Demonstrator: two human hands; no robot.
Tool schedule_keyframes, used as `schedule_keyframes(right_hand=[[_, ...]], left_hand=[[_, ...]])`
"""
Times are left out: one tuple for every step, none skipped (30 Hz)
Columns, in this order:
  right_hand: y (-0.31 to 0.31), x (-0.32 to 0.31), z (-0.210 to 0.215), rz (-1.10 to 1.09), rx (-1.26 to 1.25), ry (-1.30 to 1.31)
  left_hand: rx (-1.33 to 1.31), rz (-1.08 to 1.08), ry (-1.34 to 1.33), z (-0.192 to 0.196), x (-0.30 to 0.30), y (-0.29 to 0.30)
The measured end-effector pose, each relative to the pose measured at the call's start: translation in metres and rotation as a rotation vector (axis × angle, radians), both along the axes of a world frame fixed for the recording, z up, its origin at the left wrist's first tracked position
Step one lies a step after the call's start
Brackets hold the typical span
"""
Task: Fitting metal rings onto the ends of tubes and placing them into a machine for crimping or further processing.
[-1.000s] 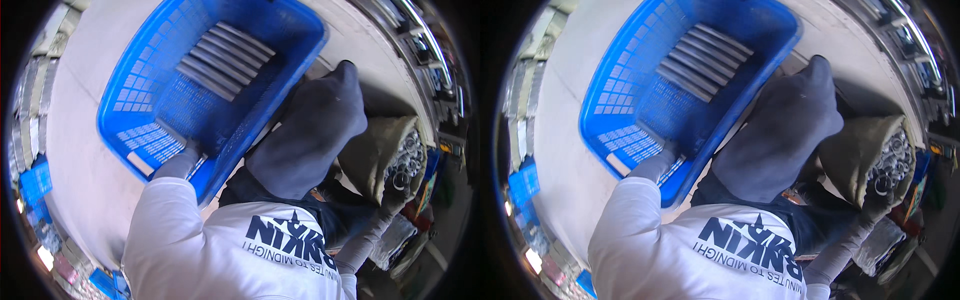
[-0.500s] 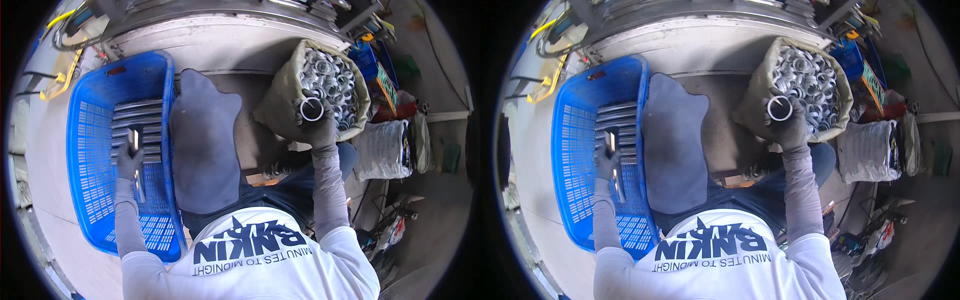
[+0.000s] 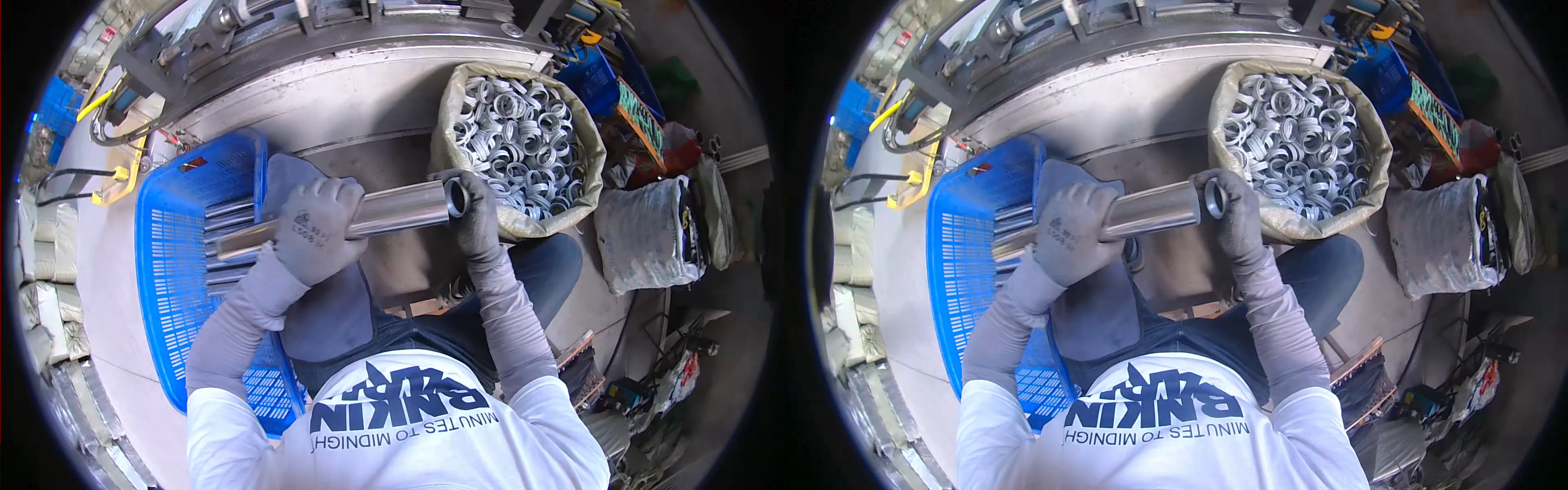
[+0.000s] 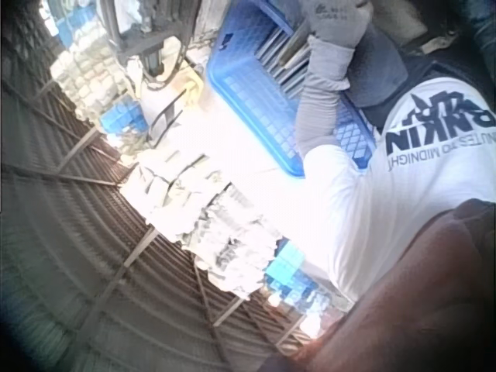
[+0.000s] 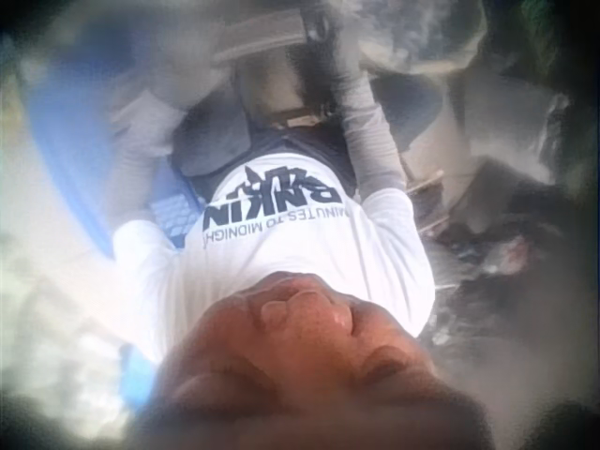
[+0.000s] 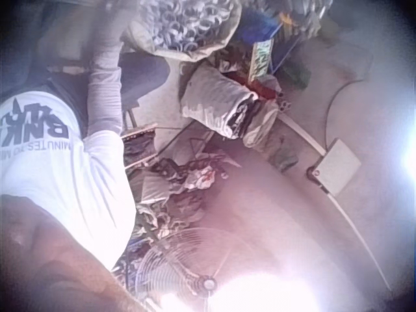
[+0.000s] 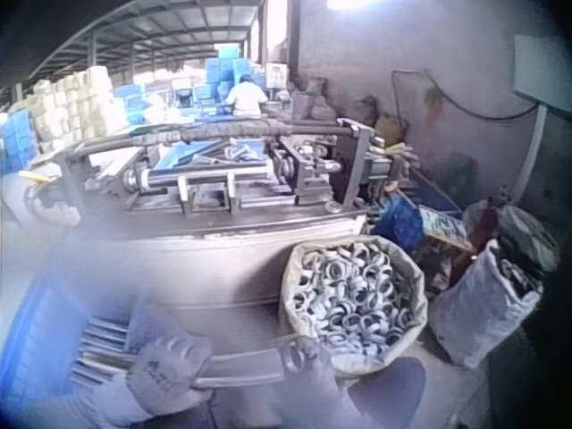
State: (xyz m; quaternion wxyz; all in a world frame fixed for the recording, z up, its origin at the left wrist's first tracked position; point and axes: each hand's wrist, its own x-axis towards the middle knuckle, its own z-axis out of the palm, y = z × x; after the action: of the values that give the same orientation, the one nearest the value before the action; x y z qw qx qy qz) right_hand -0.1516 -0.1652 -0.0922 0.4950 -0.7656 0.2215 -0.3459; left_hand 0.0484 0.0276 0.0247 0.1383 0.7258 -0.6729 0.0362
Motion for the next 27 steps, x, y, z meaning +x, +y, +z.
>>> schedule_keyframes(right_hand=[[0.005, -0.001, 0.006, 0.031, -0.015, -0.042], [0.013, 0.004, 0.012, 0.023, -0.008, -0.046], [0.023, 0.011, 0.023, -0.014, 0.250, -0.119], [0.028, 0.013, 0.027, -0.049, 0.507, -0.191], [0.021, 0.008, 0.023, -0.004, 0.164, -0.103], [0.019, 0.007, 0.023, -0.005, 0.169, -0.107], [0.018, 0.007, 0.026, -0.024, 0.018, -0.062], [0.017, 0.008, 0.029, -0.042, -0.134, -0.018], [0.017, 0.007, 0.030, -0.044, -0.131, -0.017], [0.019, 0.006, 0.031, -0.060, -0.125, -0.035], [0.020, 0.007, 0.033, -0.074, -0.120, -0.052], [0.024, 0.007, 0.035, -0.076, -0.117, -0.051], [0.030, 0.008, 0.037, -0.110, 0.047, -0.072], [0.034, 0.011, 0.038, -0.144, 0.211, -0.092], [0.036, 0.013, 0.037, -0.146, 0.211, -0.091], [0.037, 0.016, 0.036, -0.166, 0.231, -0.108], [0.039, 0.017, 0.034, -0.187, 0.249, -0.125], [0.041, 0.020, 0.032, -0.194, 0.245, -0.128], [0.043, 0.022, 0.030, -0.193, 0.274, -0.123], [0.044, 0.024, 0.027, -0.193, 0.303, -0.118], [0.042, 0.024, 0.020, -0.183, 0.329, -0.135], [0.039, 0.023, 0.015, -0.194, 0.325, -0.140], [0.036, 0.021, 0.012, -0.147, 0.302, -0.147], [0.031, 0.018, 0.005, -0.107, 0.277, -0.150], [0.024, 0.017, -0.002, -0.124, 0.249, -0.124], [0.013, 0.011, -0.007, -0.140, 0.245, -0.126], [0.003, 0.004, -0.006, -0.198, -0.049, -0.037]], left_hand=[[0.007, -0.009, -0.005, -0.007, -0.002, -0.005], [0.085, 0.018, -0.005, -0.014, -0.005, -0.008], [0.161, 0.044, -0.005, -0.017, -0.008, -0.012], [0.168, 0.036, -0.004, -0.017, -0.010, -0.015], [0.187, 0.040, -0.005, -0.016, -0.012, -0.017], [0.204, 0.050, -0.011, -0.014, -0.013, -0.020], [0.208, 0.050, -0.015, -0.013, -0.013, -0.021], [0.198, 0.048, -0.017, -0.012, -0.015, -0.023], [0.187, 0.042, -0.014, -0.012, -0.016, -0.024], [0.189, 0.040, -0.014, -0.014, -0.016, -0.025], [0.197, 0.039, -0.027, -0.016, -0.016, -0.025], [0.204, 0.038, -0.040, -0.018, -0.016, -0.025], [0.206, 0.036, -0.039, -0.017, -0.017, -0.025], [0.229, 0.047, -0.064, -0.016, -0.019, -0.026], [0.252, 0.058, -0.090, -0.014, -0.022, -0.026], [0.252, 0.056, -0.090, -0.014, -0.023, -0.025], [0.277, 0.067, -0.103, -0.014, -0.024, -0.025], [0.300, 0.075, -0.119, -0.015, -0.023, -0.025], [0.295, 0.067, -0.123, -0.017, -0.022, -0.025], [0.321, 0.081, -0.128, -0.019, -0.021, -0.024], [0.346, 0.092, -0.134, -0.018, -0.023, -0.026], [0.342, 0.081, -0.138, -0.016, -0.026, -0.027], [0.157, -0.007, -0.161, -0.011, -0.030, -0.028], [-0.031, -0.101, -0.175, -0.010, -0.034, -0.029], [-0.035, -0.115, -0.176, -0.010, -0.040, -0.023], [-0.185, -0.221, 0.004, -0.010, -0.046, -0.011], [-0.329, -0.315, 0.188, -0.010, -0.051, 0.004]])
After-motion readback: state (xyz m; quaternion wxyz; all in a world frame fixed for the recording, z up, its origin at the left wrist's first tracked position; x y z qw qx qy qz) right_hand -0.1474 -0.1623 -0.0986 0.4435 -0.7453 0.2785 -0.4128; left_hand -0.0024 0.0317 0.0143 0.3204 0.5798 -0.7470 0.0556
